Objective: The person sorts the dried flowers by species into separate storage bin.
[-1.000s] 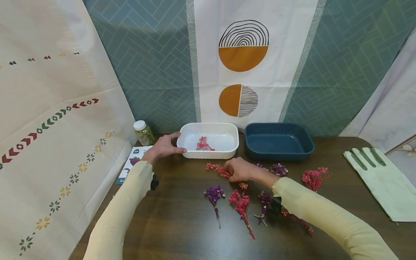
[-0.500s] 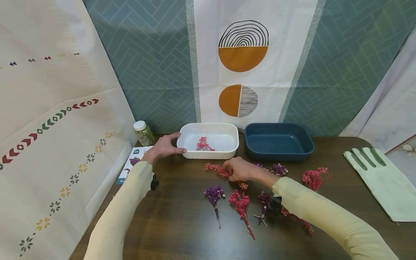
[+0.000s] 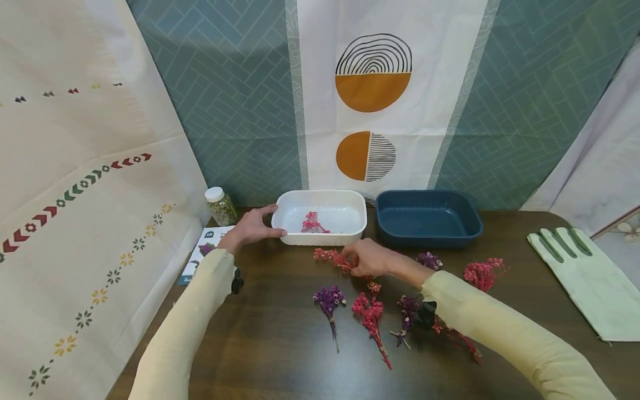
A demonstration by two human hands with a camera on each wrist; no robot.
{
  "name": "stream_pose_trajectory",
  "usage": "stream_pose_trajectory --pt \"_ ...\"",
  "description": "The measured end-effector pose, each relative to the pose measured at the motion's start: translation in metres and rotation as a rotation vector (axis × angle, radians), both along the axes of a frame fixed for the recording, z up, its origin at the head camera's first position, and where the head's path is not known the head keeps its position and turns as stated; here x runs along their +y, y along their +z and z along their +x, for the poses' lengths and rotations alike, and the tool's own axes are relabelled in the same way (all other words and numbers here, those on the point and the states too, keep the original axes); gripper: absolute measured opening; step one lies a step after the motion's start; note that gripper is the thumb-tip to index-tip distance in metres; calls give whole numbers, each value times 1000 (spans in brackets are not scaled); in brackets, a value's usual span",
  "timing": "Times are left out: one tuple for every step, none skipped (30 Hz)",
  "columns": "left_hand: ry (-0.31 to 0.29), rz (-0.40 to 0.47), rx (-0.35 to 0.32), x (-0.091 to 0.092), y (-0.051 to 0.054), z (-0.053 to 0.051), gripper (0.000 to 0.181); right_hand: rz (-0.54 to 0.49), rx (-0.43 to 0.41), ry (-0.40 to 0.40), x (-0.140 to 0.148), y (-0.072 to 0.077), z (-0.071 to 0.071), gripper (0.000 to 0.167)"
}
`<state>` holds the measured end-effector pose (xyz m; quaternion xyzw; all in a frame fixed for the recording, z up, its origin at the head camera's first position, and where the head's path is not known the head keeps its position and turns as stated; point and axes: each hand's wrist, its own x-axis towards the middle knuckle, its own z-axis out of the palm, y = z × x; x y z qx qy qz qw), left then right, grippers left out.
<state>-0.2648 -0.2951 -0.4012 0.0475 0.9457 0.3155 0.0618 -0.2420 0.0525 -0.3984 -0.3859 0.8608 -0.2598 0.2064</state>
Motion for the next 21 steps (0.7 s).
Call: stream_pose_trajectory --pt "-1 -1 2 0 0 0 99 -5 -6 -3 0 0 0 40" --pt "-2 -3 3 0 0 0 98 -9 -7 -1 0 1 0 40" --pt "-4 -4 2 0 0 0 98 -14 -4 6 1 2 0 40" --pt "-6 -6 2 0 -1 -1 98 -17 -3 9 1 3 0 40" --pt "-7 -7 2 0 -1 -1 98 -20 -3 12 1 4 1 40" --pt "-8 -7 2 0 -1 -1 97 -19 2 16 1 5 1 40" --pt "-9 -6 1 0 0 -1 98 -19 9 20 1 6 1 40" --pt "-8 -4 0 0 0 0 98 -18 18 27 1 7 1 40" --pt "-7 -2 -1 0 0 0 98 -19 22 29 1 9 1 40" --pt "-5 1 -1 0 0 0 98 -19 23 28 1 10 1 40" --pt "-4 5 -1 0 0 0 98 -21 26 29 1 12 2 40" --pt "-3 9 0 0 0 1 98 -21 30 28 1 13 2 39" --pt "-3 11 0 0 1 1 99 -27 35 33 2 14 2 39" --pt "-2 12 1 0 1 1 99 -32 38 35 2 15 2 39" --pt "-3 12 3 -1 1 1 98 -37 37 33 2 17 2 39" --pt "-3 12 4 -1 1 2 98 -41 40 35 2 18 2 38" --pt "-4 11 5 -1 1 2 98 -46 43 38 3 19 2 38" --pt "-4 10 7 -1 1 2 98 -51 42 39 3 20 2 38" --pt "-5 8 8 -1 0 2 98 -56 44 43 3 21 2 38" --pt "-4 9 8 -1 0 2 98 -59 42 43 3 22 2 38" --pt "-3 8 9 -1 0 2 98 -64 42 45 3 23 2 38"
